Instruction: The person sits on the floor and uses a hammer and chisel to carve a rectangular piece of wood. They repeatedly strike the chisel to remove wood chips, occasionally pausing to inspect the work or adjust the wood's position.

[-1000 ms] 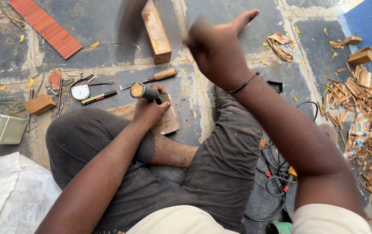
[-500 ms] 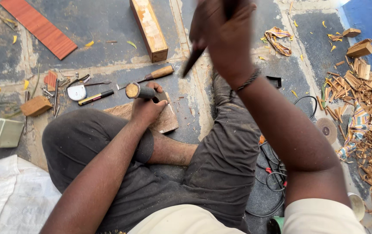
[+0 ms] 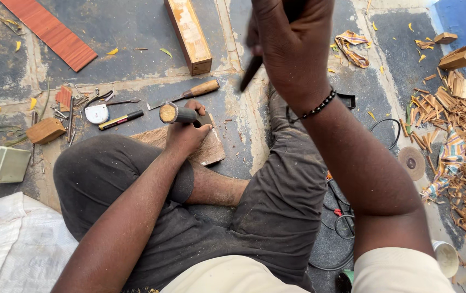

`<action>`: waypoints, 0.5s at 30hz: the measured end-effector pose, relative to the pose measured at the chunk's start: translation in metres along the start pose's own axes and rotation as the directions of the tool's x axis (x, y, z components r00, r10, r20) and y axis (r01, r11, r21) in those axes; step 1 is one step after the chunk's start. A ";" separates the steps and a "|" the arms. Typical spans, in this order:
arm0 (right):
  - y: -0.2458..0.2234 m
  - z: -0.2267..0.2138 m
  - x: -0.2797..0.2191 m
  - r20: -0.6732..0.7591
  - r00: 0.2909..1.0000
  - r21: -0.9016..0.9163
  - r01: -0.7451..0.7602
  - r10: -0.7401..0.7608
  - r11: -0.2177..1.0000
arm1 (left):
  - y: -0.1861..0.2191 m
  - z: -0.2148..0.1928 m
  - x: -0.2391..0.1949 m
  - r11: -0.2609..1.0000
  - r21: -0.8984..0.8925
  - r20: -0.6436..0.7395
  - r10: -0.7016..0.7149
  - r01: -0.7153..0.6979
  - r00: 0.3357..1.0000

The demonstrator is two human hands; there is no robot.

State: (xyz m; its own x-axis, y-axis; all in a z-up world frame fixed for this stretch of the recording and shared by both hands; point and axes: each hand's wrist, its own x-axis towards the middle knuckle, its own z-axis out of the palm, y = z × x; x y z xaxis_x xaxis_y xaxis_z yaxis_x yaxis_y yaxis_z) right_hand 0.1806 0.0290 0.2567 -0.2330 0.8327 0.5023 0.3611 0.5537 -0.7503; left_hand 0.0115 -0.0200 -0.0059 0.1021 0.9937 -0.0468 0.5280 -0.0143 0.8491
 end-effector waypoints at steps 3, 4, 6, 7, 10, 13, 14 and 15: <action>0.008 0.001 -0.006 0.199 0.928 -0.429 0.371 -0.315 0.824 | 0.001 -0.001 0.000 0.999 -0.015 0.015 -0.031 0.031 0.999; 0.013 0.002 -0.009 0.292 0.875 -0.531 0.484 -0.386 0.695 | 0.001 -0.001 -0.002 0.998 -0.025 0.022 -0.055 0.055 0.998; 0.020 0.002 -0.018 0.452 0.823 -0.676 0.568 -0.345 0.470 | 0.003 -0.001 0.000 0.995 -0.041 0.033 -0.092 0.093 0.995; 0.023 0.000 -0.019 0.521 0.795 -0.722 0.605 -0.310 0.337 | 0.004 -0.002 0.004 0.997 -0.043 0.028 -0.063 0.065 0.998; 0.027 -0.006 -0.020 0.326 0.885 -0.621 0.466 -0.333 0.630 | 0.000 0.001 -0.003 0.997 -0.075 0.012 0.000 0.001 1.000; 0.022 -0.010 -0.010 0.125 0.943 -0.419 0.331 -0.307 0.846 | 0.000 -0.001 -0.001 0.995 -0.099 -0.015 0.011 -0.013 1.000; 0.021 -0.006 -0.010 0.047 0.972 -0.306 0.235 -0.231 0.923 | 0.001 -0.001 0.000 0.996 -0.074 0.012 -0.044 0.045 0.999; 0.021 0.000 -0.011 -0.018 0.990 -0.180 0.136 -0.141 0.974 | 0.001 -0.002 0.000 0.994 -0.047 0.038 -0.101 0.102 0.994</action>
State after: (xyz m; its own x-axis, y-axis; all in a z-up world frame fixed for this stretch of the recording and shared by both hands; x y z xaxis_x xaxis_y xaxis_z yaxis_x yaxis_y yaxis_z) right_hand 0.1906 0.0317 0.2350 -0.2652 0.7458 0.6112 0.4825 0.6514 -0.5855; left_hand 0.0106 -0.0203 -0.0038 0.0804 0.9851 -0.1520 0.4956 0.0928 0.8636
